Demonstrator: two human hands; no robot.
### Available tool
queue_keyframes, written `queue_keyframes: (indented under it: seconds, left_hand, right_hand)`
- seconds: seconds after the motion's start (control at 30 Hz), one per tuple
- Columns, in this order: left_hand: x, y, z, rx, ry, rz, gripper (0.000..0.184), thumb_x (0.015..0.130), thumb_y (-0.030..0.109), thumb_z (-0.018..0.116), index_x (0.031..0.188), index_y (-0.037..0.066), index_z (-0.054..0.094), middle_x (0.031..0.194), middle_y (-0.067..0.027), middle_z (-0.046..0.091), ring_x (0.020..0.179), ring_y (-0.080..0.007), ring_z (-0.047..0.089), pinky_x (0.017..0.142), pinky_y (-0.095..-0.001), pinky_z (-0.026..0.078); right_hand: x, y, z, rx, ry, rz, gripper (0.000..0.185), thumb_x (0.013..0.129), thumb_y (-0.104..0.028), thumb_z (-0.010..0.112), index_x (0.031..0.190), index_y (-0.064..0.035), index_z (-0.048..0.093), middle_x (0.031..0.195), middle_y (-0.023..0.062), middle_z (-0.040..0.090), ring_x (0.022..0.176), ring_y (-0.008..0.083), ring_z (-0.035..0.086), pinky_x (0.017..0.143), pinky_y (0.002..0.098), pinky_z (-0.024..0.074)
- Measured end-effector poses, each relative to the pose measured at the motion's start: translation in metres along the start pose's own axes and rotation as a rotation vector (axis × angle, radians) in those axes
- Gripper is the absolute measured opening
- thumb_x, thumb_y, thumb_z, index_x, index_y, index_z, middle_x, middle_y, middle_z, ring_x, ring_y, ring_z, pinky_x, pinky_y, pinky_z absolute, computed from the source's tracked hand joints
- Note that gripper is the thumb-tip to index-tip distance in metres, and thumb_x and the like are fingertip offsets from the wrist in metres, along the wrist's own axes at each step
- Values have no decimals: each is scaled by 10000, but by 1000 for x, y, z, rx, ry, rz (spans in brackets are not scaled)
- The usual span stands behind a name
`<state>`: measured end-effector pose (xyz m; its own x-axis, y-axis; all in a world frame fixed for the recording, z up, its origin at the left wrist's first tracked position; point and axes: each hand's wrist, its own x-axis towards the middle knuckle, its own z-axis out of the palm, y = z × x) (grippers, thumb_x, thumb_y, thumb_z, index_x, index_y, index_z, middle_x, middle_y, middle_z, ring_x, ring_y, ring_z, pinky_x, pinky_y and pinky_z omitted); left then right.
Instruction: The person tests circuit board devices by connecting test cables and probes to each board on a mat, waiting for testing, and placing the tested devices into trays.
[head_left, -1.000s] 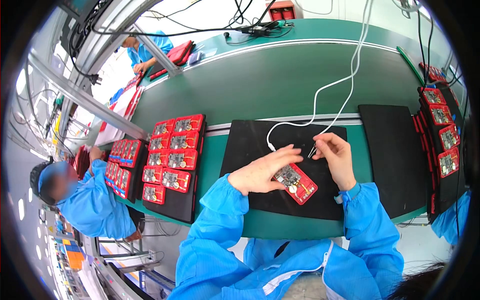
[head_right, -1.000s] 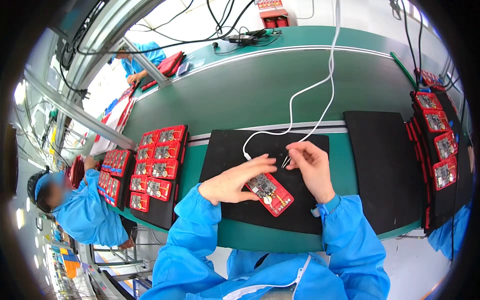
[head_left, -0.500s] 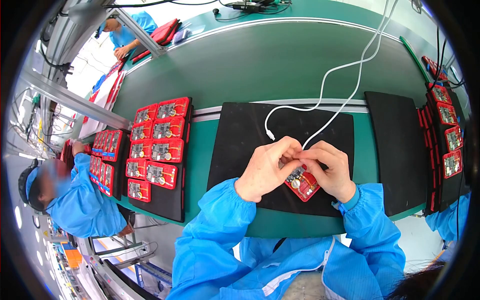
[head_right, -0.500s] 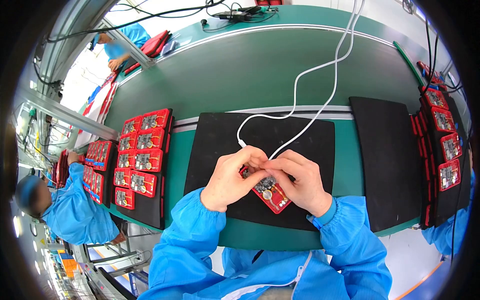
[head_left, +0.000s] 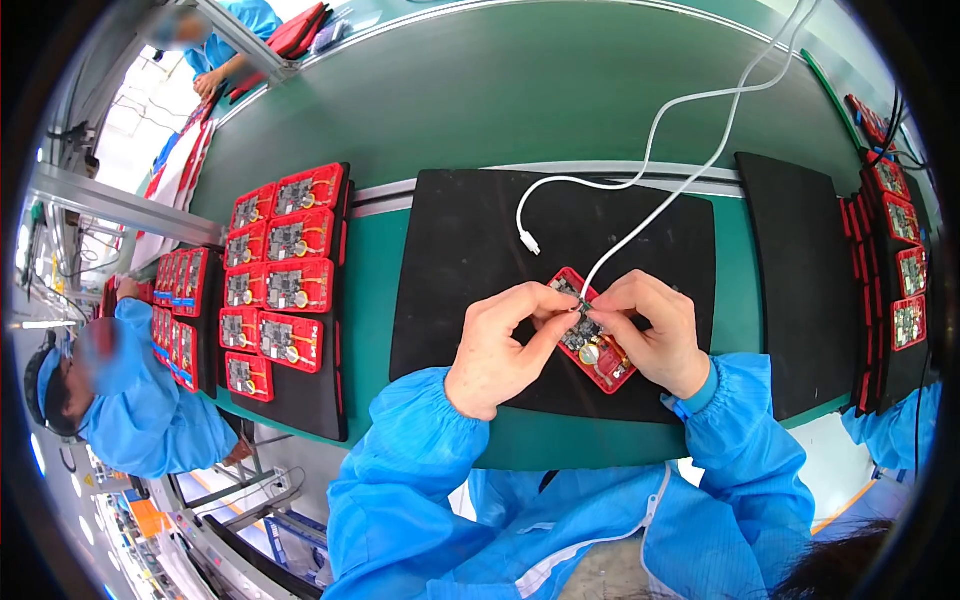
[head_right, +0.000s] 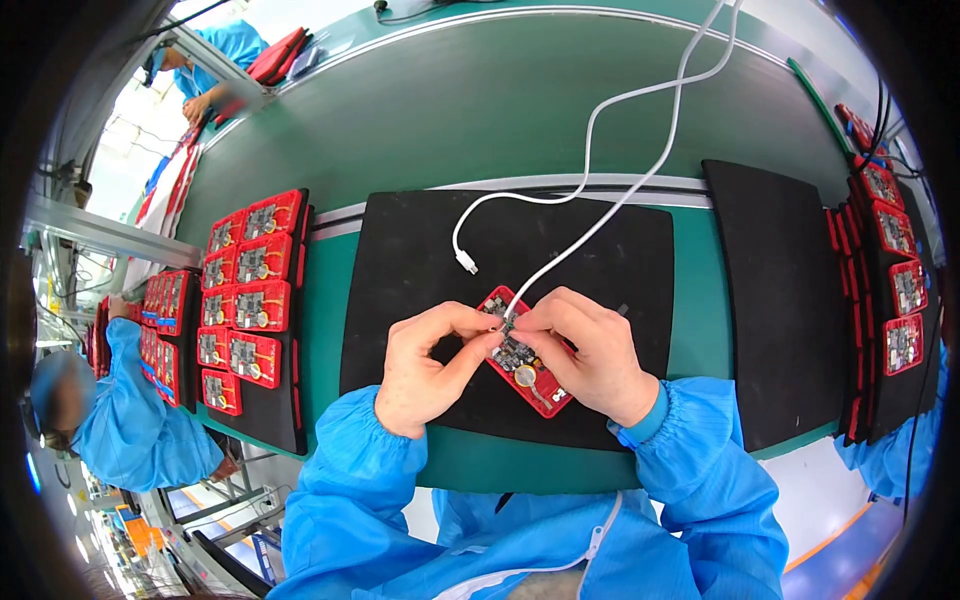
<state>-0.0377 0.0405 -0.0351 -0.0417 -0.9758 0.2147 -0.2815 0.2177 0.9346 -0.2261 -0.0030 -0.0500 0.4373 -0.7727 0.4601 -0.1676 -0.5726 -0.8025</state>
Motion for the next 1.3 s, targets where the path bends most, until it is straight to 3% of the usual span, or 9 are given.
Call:
queue_keyframes:
  seconds: [0.33,1.23,1.3]
  left_hand:
    - [3,-7,4,-16,-20,115,170,801,-82,679,950,-7,644,857,-94,642,697,-152,638,618,-268,517]
    - [2,-13,10,59,75,146,150,766,-65,718,886,7,664,860,-106,681,739,-180,671,641,-268,534]
    - [2,-11,9,54,60,104,181,733,-103,732,880,-10,685,893,-115,693,784,-158,667,695,-264,533]
  right_hand:
    - [-1,4,1,32,5,75,101,787,33,697,838,-19,627,782,95,596,646,195,605,555,293,478]
    - [-1,6,1,-39,-26,34,90,781,11,680,850,-28,638,793,85,587,666,222,612,566,310,492]
    - [-1,6,2,-39,-25,31,89,782,11,680,849,-28,637,793,84,586,666,222,612,567,309,492]
